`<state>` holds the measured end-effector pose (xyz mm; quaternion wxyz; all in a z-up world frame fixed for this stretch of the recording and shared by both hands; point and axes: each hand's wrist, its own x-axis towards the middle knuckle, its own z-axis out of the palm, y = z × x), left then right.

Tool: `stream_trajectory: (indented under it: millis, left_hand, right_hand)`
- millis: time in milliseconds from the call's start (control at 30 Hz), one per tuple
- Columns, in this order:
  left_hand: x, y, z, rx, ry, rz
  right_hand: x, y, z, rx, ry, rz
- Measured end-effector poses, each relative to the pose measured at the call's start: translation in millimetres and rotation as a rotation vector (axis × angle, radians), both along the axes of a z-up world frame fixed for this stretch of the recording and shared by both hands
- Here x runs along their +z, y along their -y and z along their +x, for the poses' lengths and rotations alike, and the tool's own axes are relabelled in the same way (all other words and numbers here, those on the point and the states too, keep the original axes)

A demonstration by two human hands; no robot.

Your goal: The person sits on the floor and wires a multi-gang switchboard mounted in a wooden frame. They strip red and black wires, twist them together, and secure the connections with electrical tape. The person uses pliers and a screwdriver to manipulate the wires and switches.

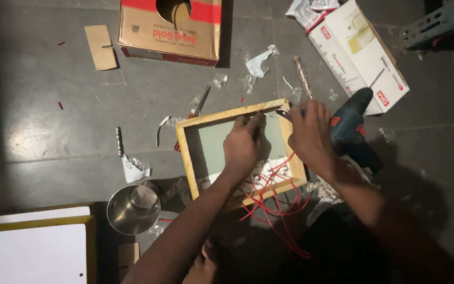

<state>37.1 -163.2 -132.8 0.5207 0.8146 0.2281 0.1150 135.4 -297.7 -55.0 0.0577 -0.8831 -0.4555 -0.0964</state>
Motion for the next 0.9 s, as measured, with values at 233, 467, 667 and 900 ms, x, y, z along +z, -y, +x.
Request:
stream_trajectory:
  millis: [233, 467, 667, 900]
  left_hand:
    - [10.3, -9.5, -5.3, 0.014, 0.15, -0.058]
    - [29.1, -6.2, -33.6, -0.188, 0.081, -0.025]
    - [48.0, 6.7, -45.7, -0.468, -0.201, 0.057]
    - [55.8, 17.1, -38.9, -0.551, -0.232, -0.069]
  right_hand:
    - [-9.1, 21.5, -13.9, -0.253, -0.177, 0.362]
    - [-3.5, 55.0, -29.3, -0.423, -0.408, 0.671]
    - [-5.0, 51.5, -9.4, -0.353, -0.625, 0.905]
    - [-22.9, 45.9, 11.8, -0.263, -0.717, 1.019]
